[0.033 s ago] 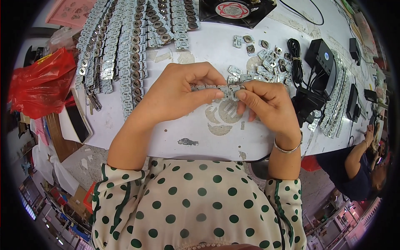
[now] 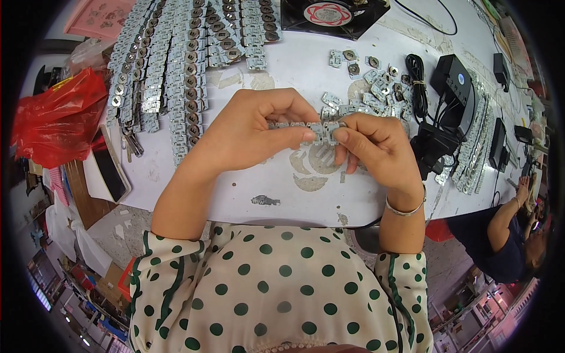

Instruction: The person assembles LED strips by hand, connecting small plastic clips to electronic segments.

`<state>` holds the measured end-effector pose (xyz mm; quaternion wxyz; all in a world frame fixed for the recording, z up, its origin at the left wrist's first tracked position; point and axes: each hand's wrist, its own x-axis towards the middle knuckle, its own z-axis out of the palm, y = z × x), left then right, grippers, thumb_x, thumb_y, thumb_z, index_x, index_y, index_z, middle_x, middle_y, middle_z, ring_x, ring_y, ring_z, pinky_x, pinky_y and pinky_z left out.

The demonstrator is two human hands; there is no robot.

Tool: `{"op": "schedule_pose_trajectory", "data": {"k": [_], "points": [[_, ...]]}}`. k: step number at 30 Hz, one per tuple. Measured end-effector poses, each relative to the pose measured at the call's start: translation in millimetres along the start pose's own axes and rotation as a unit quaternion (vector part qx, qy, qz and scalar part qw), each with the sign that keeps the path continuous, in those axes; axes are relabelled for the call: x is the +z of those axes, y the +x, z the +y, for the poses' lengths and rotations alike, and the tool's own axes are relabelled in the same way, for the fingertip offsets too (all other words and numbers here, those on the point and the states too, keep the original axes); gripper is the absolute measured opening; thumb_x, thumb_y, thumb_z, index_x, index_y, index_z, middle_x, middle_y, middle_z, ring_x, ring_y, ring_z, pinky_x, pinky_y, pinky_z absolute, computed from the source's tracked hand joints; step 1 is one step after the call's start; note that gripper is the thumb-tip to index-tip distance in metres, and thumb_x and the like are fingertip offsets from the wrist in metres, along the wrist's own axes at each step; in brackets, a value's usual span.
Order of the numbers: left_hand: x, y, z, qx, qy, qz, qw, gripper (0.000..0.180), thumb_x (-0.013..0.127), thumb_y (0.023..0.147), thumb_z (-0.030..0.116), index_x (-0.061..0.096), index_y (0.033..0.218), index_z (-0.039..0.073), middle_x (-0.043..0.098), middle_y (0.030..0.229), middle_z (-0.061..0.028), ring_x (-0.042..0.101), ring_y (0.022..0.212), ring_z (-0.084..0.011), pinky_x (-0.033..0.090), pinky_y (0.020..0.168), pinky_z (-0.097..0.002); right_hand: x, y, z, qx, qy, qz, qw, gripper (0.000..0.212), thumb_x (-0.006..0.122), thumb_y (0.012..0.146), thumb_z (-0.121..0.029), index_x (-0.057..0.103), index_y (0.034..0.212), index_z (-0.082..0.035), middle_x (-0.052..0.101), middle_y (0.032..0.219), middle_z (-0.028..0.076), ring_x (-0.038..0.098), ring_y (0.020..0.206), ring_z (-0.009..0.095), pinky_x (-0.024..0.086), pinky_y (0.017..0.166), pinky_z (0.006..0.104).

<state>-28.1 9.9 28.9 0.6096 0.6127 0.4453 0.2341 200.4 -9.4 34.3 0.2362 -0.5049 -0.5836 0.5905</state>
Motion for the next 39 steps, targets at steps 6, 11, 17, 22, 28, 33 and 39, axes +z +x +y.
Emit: {"op": "schedule_pose_trajectory", "data": {"k": [6,11,17,22,28,33,39], "points": [[1,-1,-4,0.032,-0.213,-0.040,0.976,0.017,0.070,0.083,0.000,0.064,0.098,-0.002,0.067,0.085,-0.0056,0.065,0.075,-0.0112,0.052,0.067,-0.0230,7,3,7,0.011,0.271,-0.044,0.962,0.022,0.057,0.096,-0.014,0.060,0.078,-0.001,0.060,0.062,0.001,0.055,0.050,0.006,0.039,0.044,0.0182],[17,4,0,0.192,0.129,0.156,0.960,0.016,0.072,0.081,0.003,0.068,0.096,0.001,0.070,0.090,-0.0062,0.067,0.082,-0.0123,0.053,0.073,-0.0248,18,7,7,-0.033,0.143,0.135,0.980,0.021,0.059,0.095,-0.016,0.059,0.079,-0.003,0.056,0.059,-0.002,0.050,0.049,0.003,0.036,0.043,0.0190],[23,3,-5,0.197,0.233,0.211,0.929,0.018,0.072,0.080,0.003,0.070,0.098,0.002,0.071,0.092,-0.0077,0.068,0.081,-0.0145,0.054,0.072,-0.0247,21,10,6,-0.035,0.033,0.145,0.988,0.024,0.058,0.095,-0.017,0.057,0.076,-0.003,0.051,0.056,-0.004,0.045,0.047,0.002,0.034,0.042,0.0199],[25,5,-3,0.204,0.214,0.220,0.930,0.016,0.071,0.081,0.002,0.070,0.097,0.003,0.071,0.092,-0.0080,0.068,0.081,-0.0154,0.054,0.071,-0.0256,23,10,7,-0.021,0.136,0.152,0.979,0.026,0.057,0.096,-0.016,0.055,0.073,-0.004,0.051,0.057,-0.003,0.045,0.046,0.002,0.036,0.041,0.0196],[24,4,-5,0.249,0.234,0.197,0.919,0.017,0.071,0.081,0.001,0.069,0.097,0.003,0.071,0.093,-0.0095,0.069,0.081,-0.0197,0.054,0.071,-0.0265,26,8,6,-0.026,0.171,0.165,0.971,0.021,0.059,0.094,-0.014,0.058,0.077,-0.002,0.053,0.059,-0.003,0.047,0.047,0.003,0.039,0.042,0.0192],[25,3,-6,0.204,0.230,0.158,0.938,0.020,0.069,0.081,0.000,0.069,0.101,0.003,0.070,0.096,-0.0105,0.068,0.082,-0.0214,0.054,0.071,-0.0274,13,7,6,0.000,0.093,0.159,0.983,0.015,0.064,0.091,-0.011,0.062,0.079,-0.001,0.056,0.061,-0.002,0.049,0.049,0.002,0.041,0.044,0.0203],[16,2,-5,0.169,0.227,0.114,0.952,0.023,0.067,0.082,-0.001,0.067,0.105,0.001,0.068,0.095,-0.0090,0.066,0.079,-0.0177,0.053,0.072,-0.0271,6,9,9,-0.107,-0.179,0.261,0.943,0.013,0.070,0.083,-0.011,0.066,0.081,0.001,0.062,0.066,0.010,0.057,0.053,0.013,0.045,0.052,0.0274]]}}
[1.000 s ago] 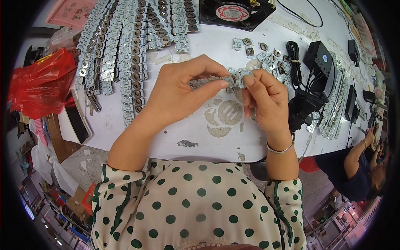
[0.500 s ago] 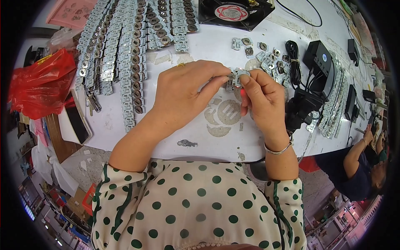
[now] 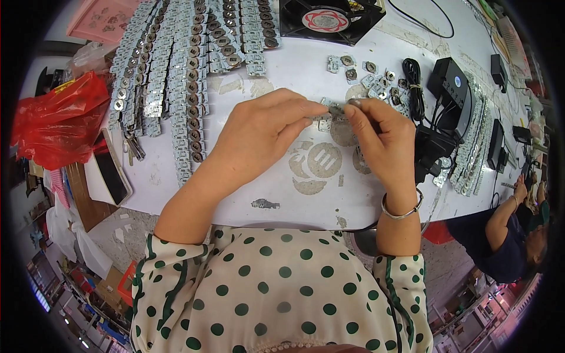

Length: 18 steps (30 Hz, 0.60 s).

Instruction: The person assembles LED strips by hand, connecting small plastic clips to electronic segments.

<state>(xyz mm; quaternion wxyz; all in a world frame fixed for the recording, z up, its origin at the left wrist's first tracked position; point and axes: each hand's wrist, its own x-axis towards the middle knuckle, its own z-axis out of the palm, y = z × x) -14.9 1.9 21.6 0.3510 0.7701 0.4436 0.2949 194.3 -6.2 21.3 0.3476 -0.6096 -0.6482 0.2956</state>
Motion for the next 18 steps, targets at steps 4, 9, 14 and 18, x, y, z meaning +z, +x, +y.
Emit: {"op": "schedule_pose_trajectory", "data": {"k": [4,9,14,18], "points": [[-4,1,-4,-0.077,-0.074,-0.012,0.994,0.020,0.070,0.080,0.000,0.067,0.100,0.000,0.069,0.090,-0.0049,0.064,0.076,-0.0116,0.052,0.069,-0.0232,-3,0,0,-0.037,0.035,-0.114,0.992,0.014,0.070,0.084,-0.013,0.069,0.086,0.001,0.064,0.069,0.011,0.058,0.057,0.018,0.046,0.055,0.0292],[-19,4,-7,-0.185,-0.172,-0.110,0.961,0.017,0.073,0.079,-0.001,0.066,0.094,-0.003,0.070,0.085,-0.0056,0.066,0.076,-0.0093,0.052,0.068,-0.0211,-11,0,-1,-0.014,0.119,-0.211,0.970,0.015,0.068,0.086,-0.014,0.068,0.084,0.001,0.062,0.063,0.008,0.056,0.055,0.013,0.043,0.052,0.0286],[-23,-1,-13,-0.199,-0.445,-0.139,0.862,0.018,0.074,0.076,-0.005,0.064,0.091,-0.004,0.069,0.083,-0.0096,0.067,0.073,-0.0116,0.052,0.065,-0.0212,-7,-1,-10,0.142,0.310,-0.327,0.881,0.020,0.061,0.093,-0.016,0.064,0.080,-0.002,0.060,0.061,0.000,0.048,0.048,0.004,0.036,0.044,0.0195],[-16,2,-10,-0.159,-0.476,-0.090,0.860,0.021,0.076,0.075,-0.006,0.065,0.093,-0.003,0.070,0.086,-0.0089,0.067,0.077,-0.0123,0.053,0.068,-0.0225,0,-4,-8,0.190,0.414,-0.250,0.855,0.024,0.055,0.098,-0.020,0.059,0.081,-0.004,0.055,0.060,-0.002,0.042,0.047,0.003,0.033,0.043,0.0188]]}}
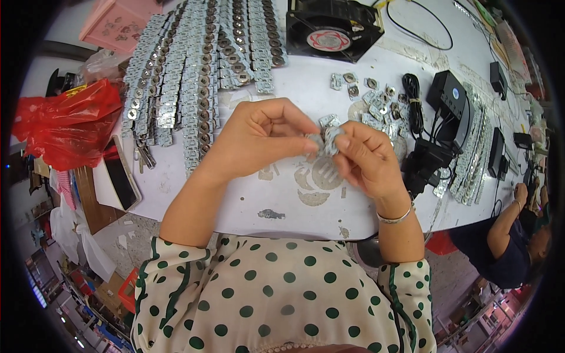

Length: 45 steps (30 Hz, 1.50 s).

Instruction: The person assembles LED strips by hand, connecting small plastic clips to electronic segments.

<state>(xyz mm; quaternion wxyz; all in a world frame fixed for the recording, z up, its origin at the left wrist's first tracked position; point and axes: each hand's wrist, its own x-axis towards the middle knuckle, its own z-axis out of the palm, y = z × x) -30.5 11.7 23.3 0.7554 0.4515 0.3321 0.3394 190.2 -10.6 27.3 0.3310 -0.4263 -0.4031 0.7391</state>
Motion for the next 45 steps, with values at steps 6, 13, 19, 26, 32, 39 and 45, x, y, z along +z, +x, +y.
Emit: {"op": "schedule_pose_trajectory", "data": {"k": [6,13,19,26,32,39,45], "points": [[16,5,-4,0.175,0.328,0.159,0.914,0.015,0.075,0.077,-0.001,0.069,0.090,0.001,0.071,0.090,-0.0066,0.067,0.083,-0.0121,0.054,0.073,-0.0260,5,9,17,-0.103,-0.168,0.132,0.971,0.025,0.057,0.097,-0.021,0.056,0.079,-0.003,0.049,0.060,-0.004,0.040,0.056,0.003,0.034,0.049,0.0211],[14,10,-8,0.263,0.418,0.158,0.855,0.013,0.071,0.079,0.005,0.068,0.091,0.006,0.068,0.086,-0.0063,0.067,0.075,-0.0216,0.053,0.066,-0.0293,8,13,18,-0.111,-0.198,0.190,0.955,0.026,0.059,0.095,-0.020,0.053,0.077,-0.002,0.046,0.059,-0.003,0.038,0.057,0.004,0.033,0.049,0.0228],[16,10,-14,0.246,0.415,0.175,0.858,0.012,0.071,0.079,0.006,0.068,0.091,0.005,0.068,0.086,-0.0064,0.067,0.075,-0.0206,0.053,0.065,-0.0287,5,11,16,-0.114,-0.263,0.155,0.945,0.026,0.059,0.094,-0.020,0.053,0.077,-0.002,0.046,0.059,-0.004,0.036,0.056,0.004,0.032,0.049,0.0230],[21,7,-9,0.197,0.416,0.188,0.868,0.014,0.074,0.079,0.004,0.070,0.092,0.003,0.070,0.091,-0.0067,0.067,0.081,-0.0131,0.053,0.073,-0.0245,7,11,14,-0.036,-0.116,0.150,0.981,0.025,0.056,0.096,-0.020,0.055,0.077,-0.004,0.046,0.058,-0.006,0.038,0.051,0.002,0.031,0.046,0.0210],[20,5,-10,0.197,0.411,0.198,0.868,0.014,0.074,0.079,0.004,0.070,0.092,0.003,0.070,0.091,-0.0068,0.067,0.081,-0.0136,0.053,0.073,-0.0244,11,14,13,-0.019,-0.066,0.128,0.989,0.028,0.054,0.098,-0.022,0.052,0.074,-0.007,0.046,0.057,-0.005,0.040,0.048,0.002,0.031,0.043,0.0197],[32,6,-15,0.222,0.427,0.015,0.876,0.015,0.073,0.078,0.001,0.069,0.092,0.002,0.070,0.091,-0.0077,0.068,0.081,-0.0158,0.054,0.072,-0.0266,6,14,10,-0.066,-0.052,0.162,0.983,0.025,0.056,0.097,-0.019,0.054,0.075,-0.007,0.047,0.056,-0.005,0.040,0.045,0.002,0.029,0.040,0.0191],[24,8,-5,0.228,0.394,0.168,0.874,0.017,0.074,0.078,0.002,0.068,0.094,0.003,0.070,0.094,-0.0080,0.067,0.083,-0.0150,0.052,0.072,-0.0259,6,8,7,-0.087,-0.051,0.174,0.980,0.025,0.057,0.096,-0.018,0.054,0.074,-0.007,0.047,0.056,-0.006,0.039,0.046,0.001,0.029,0.041,0.0193]]}}
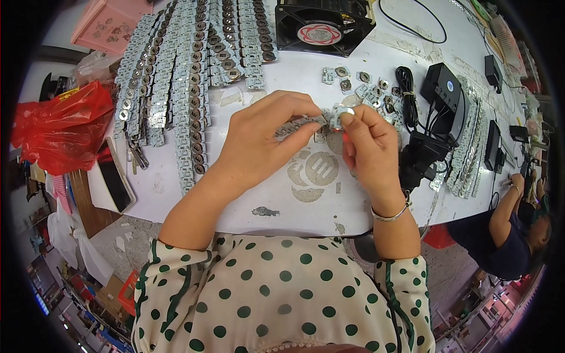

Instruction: The person assembles LED strips by hand, connecting small plastic clips to electronic segments.

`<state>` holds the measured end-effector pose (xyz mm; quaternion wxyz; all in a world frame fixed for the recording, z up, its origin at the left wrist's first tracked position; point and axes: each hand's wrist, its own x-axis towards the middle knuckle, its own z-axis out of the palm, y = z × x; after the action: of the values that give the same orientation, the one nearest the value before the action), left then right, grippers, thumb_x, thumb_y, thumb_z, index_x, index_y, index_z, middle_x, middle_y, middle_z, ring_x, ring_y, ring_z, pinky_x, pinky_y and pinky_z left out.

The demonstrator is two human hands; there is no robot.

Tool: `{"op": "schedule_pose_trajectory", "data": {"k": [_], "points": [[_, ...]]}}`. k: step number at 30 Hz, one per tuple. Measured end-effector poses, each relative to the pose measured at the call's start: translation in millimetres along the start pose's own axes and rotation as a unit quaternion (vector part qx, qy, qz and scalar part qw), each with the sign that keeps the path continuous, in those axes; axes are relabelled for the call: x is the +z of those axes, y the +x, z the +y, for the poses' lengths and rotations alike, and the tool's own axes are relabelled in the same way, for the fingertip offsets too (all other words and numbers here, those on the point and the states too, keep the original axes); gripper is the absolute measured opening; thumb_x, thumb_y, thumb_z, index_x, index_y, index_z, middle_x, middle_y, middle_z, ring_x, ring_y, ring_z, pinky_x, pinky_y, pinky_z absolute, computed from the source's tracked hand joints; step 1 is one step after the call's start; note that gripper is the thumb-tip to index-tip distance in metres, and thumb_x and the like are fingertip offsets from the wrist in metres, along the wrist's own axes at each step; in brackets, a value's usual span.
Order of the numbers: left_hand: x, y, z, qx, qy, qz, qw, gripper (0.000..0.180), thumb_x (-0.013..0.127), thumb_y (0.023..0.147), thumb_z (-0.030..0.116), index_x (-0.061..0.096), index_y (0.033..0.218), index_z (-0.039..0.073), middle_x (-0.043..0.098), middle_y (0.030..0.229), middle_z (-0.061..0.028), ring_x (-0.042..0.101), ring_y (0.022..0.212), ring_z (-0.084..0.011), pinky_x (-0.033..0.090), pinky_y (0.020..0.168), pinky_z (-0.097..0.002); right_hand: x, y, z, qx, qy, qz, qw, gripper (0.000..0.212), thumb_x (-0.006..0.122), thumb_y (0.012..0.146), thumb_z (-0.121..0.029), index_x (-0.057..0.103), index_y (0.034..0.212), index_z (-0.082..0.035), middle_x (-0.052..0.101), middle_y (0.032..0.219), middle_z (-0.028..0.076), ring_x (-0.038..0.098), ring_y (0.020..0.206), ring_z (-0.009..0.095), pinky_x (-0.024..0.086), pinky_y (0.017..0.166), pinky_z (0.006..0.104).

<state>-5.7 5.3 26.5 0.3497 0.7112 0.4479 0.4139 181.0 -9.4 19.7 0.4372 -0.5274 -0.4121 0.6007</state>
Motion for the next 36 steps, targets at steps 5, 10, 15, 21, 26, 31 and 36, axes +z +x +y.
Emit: {"op": "schedule_pose_trajectory", "data": {"k": [5,10,15,21,26,31,36], "points": [[5,-4,-1,0.040,0.034,0.004,0.999,0.018,0.074,0.077,-0.001,0.068,0.094,0.002,0.069,0.093,-0.0084,0.066,0.082,-0.0149,0.053,0.071,-0.0252,2,-4,2,0.004,-0.047,-0.016,0.999,0.024,0.057,0.096,-0.016,0.055,0.075,-0.005,0.046,0.054,-0.007,0.038,0.047,0.000,0.029,0.042,0.0193],[10,-5,-2,0.058,0.020,0.007,0.998,0.016,0.071,0.078,0.000,0.066,0.092,0.004,0.067,0.090,-0.0074,0.067,0.076,-0.0211,0.053,0.065,-0.0277,4,-5,2,-0.009,-0.041,-0.003,0.999,0.022,0.057,0.095,-0.014,0.056,0.076,-0.003,0.047,0.054,-0.006,0.042,0.044,0.001,0.031,0.040,0.0209],[6,-6,-2,0.065,0.046,0.035,0.996,0.015,0.071,0.078,-0.003,0.067,0.092,0.002,0.068,0.091,-0.0090,0.066,0.077,-0.0164,0.054,0.066,-0.0261,6,-1,9,-0.024,-0.037,-0.019,0.999,0.023,0.060,0.093,-0.015,0.057,0.074,-0.002,0.049,0.054,-0.003,0.047,0.043,0.003,0.034,0.039,0.0210],[14,-1,2,0.078,0.037,0.028,0.996,0.015,0.071,0.078,-0.004,0.067,0.092,0.000,0.068,0.091,-0.0101,0.066,0.078,-0.0159,0.053,0.068,-0.0240,2,-4,-2,-0.008,-0.017,-0.005,1.000,0.023,0.059,0.093,-0.016,0.057,0.075,-0.002,0.051,0.055,-0.003,0.049,0.045,0.002,0.036,0.039,0.0215],[18,-1,6,0.010,0.018,-0.029,0.999,0.017,0.068,0.079,-0.007,0.066,0.094,-0.003,0.067,0.097,-0.0137,0.065,0.088,-0.0208,0.052,0.078,-0.0278,-12,-1,-2,-0.066,-0.122,0.018,0.990,0.020,0.062,0.088,-0.015,0.056,0.074,-0.001,0.057,0.058,0.006,0.055,0.045,0.015,0.044,0.044,0.0291],[0,-5,6,0.038,0.095,-0.085,0.991,0.023,0.064,0.079,-0.010,0.068,0.100,-0.001,0.066,0.097,-0.0152,0.065,0.089,-0.0233,0.050,0.080,-0.0288,-28,9,5,-0.280,-0.357,0.090,0.886,0.018,0.065,0.082,-0.016,0.057,0.073,-0.002,0.061,0.065,0.016,0.061,0.059,0.033,0.049,0.054,0.0404],[-6,-3,-4,0.033,0.074,-0.119,0.990,0.027,0.067,0.079,-0.008,0.068,0.106,-0.002,0.067,0.092,-0.0112,0.063,0.082,-0.0154,0.049,0.073,-0.0241,-26,6,15,-0.325,-0.331,-0.006,0.886,0.019,0.062,0.084,-0.022,0.063,0.076,-0.005,0.061,0.070,0.015,0.062,0.070,0.034,0.048,0.059,0.0440]]}}
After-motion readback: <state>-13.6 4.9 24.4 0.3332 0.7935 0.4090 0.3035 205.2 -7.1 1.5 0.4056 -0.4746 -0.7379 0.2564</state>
